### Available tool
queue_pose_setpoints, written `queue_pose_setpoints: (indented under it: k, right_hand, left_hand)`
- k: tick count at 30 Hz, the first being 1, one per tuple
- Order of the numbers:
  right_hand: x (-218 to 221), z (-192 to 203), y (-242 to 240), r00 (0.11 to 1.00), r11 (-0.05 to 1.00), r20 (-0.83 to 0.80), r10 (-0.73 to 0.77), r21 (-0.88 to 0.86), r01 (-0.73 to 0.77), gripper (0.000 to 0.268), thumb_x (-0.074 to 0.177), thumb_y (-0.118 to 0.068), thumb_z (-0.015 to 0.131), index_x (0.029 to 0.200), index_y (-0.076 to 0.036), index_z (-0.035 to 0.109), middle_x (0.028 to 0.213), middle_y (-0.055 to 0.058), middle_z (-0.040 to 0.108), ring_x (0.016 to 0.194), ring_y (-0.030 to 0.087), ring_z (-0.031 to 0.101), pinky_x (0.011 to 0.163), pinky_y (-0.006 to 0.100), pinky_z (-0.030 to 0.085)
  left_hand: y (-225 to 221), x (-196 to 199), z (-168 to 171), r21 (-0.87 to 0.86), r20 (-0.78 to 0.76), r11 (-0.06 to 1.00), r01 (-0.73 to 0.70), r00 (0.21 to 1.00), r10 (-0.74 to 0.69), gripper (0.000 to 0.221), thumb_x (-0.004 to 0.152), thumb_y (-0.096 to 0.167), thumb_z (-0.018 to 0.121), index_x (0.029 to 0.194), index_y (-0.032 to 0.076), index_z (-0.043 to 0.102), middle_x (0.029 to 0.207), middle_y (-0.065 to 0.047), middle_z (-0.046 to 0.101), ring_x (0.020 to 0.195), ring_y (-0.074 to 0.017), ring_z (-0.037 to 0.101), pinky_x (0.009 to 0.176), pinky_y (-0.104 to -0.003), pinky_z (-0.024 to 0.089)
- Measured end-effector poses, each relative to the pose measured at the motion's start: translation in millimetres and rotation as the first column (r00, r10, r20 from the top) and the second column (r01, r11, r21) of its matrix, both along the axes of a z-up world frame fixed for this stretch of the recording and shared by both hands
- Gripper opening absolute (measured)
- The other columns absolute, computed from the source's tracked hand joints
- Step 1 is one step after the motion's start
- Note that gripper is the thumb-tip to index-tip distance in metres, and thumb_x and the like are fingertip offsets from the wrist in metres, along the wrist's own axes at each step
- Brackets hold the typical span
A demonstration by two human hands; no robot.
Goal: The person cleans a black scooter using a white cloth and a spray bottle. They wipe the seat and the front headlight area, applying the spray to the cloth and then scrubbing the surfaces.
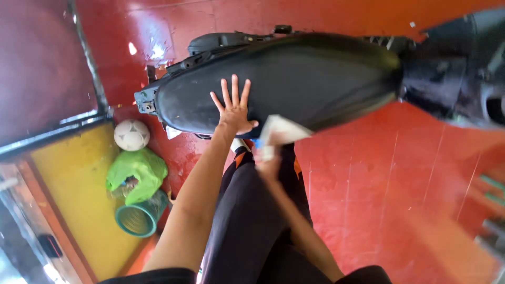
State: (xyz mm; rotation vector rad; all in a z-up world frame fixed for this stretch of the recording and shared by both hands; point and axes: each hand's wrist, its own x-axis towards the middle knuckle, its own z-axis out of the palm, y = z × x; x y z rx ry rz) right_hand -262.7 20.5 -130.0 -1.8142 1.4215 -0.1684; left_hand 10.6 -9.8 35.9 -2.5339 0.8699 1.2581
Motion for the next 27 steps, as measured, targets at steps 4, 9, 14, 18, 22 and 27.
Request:
queue_pose_setpoints:
  k: [4,9,14,18,22,27]
  right_hand:
    - [48.1,73.5,80.9,0.886,0.729,0.431,-0.171,0.661,-0.181,0.047,0.078,-0.016,0.077,0.119,0.002,0.064,0.105,0.021,0.071,0.099,0.028,0.068,0.086,0.043,0.054]
    - [17.4,62.8,90.8,0.836,0.206,0.030,-0.548,0.973,0.101,0.067,0.082,-0.038,0.092,0.132,-0.002,0.063,0.118,0.017,0.073,0.096,0.027,0.076,0.083,0.038,0.064]
    - [9.0,248.9,0.1,0.673,0.694,0.374,-0.638,0.657,0.293,0.031,0.105,-0.010,0.045,0.135,-0.007,0.052,0.106,-0.001,0.053,0.104,0.010,0.055,0.110,0.027,0.047]
    - [-104.4,60.5,-66.5,0.742,0.804,0.311,-0.594,0.268,0.532,0.049,0.093,0.000,0.047,0.138,-0.019,0.054,0.109,-0.005,0.066,0.096,0.007,0.062,0.092,0.021,0.050]
    - [-8.9,80.2,-47.6,0.890,0.900,0.140,-0.434,0.022,0.435,0.025,0.090,-0.020,0.069,0.114,-0.021,0.075,0.106,-0.001,0.075,0.100,0.008,0.069,0.088,0.026,0.054]
    - [160.5,99.9,112.4,0.816,0.743,0.223,-0.534,0.584,0.326,0.053,0.091,-0.020,0.062,0.142,-0.015,0.054,0.135,0.007,0.061,0.119,0.020,0.062,0.100,0.034,0.050]
  left_hand:
    - [8.6,-9.2,-1.5,-0.085,0.083,0.996,0.015,0.997,-0.008,0.133,0.081,0.059,0.080,0.165,0.024,-0.017,0.167,-0.014,-0.026,0.150,-0.0433,-0.027,0.116,-0.075,-0.012]
    - [35.0,-5.1,-6.1,-0.282,0.100,0.959,-0.011,0.994,0.041,0.136,0.076,0.059,0.084,0.166,0.026,-0.013,0.167,-0.013,-0.028,0.150,-0.0417,-0.031,0.115,-0.073,-0.016]
    - [144.3,-12.4,18.7,-0.485,0.331,0.860,0.158,0.943,0.014,0.064,0.107,0.041,0.047,0.166,0.028,0.023,0.173,-0.001,0.011,0.159,-0.0292,0.003,0.125,-0.060,0.000]
    - [279.6,-47.0,8.4,-0.477,0.469,0.860,0.180,0.880,0.076,0.074,0.099,0.040,0.055,0.165,0.029,0.024,0.173,-0.004,0.011,0.158,-0.0345,0.006,0.121,-0.065,0.000]
    - [418.7,-123.3,-32.7,-0.619,0.450,0.783,-0.054,0.793,0.410,0.069,0.088,0.029,0.069,0.153,0.017,0.047,0.168,-0.020,0.022,0.151,-0.0456,0.021,0.118,-0.063,0.024]
    - [497.8,-200.0,-81.6,-0.380,0.208,0.669,-0.639,0.646,0.734,0.051,0.092,0.044,0.062,0.139,0.026,0.058,0.171,-0.009,0.016,0.152,-0.0432,0.021,0.104,-0.068,0.045]
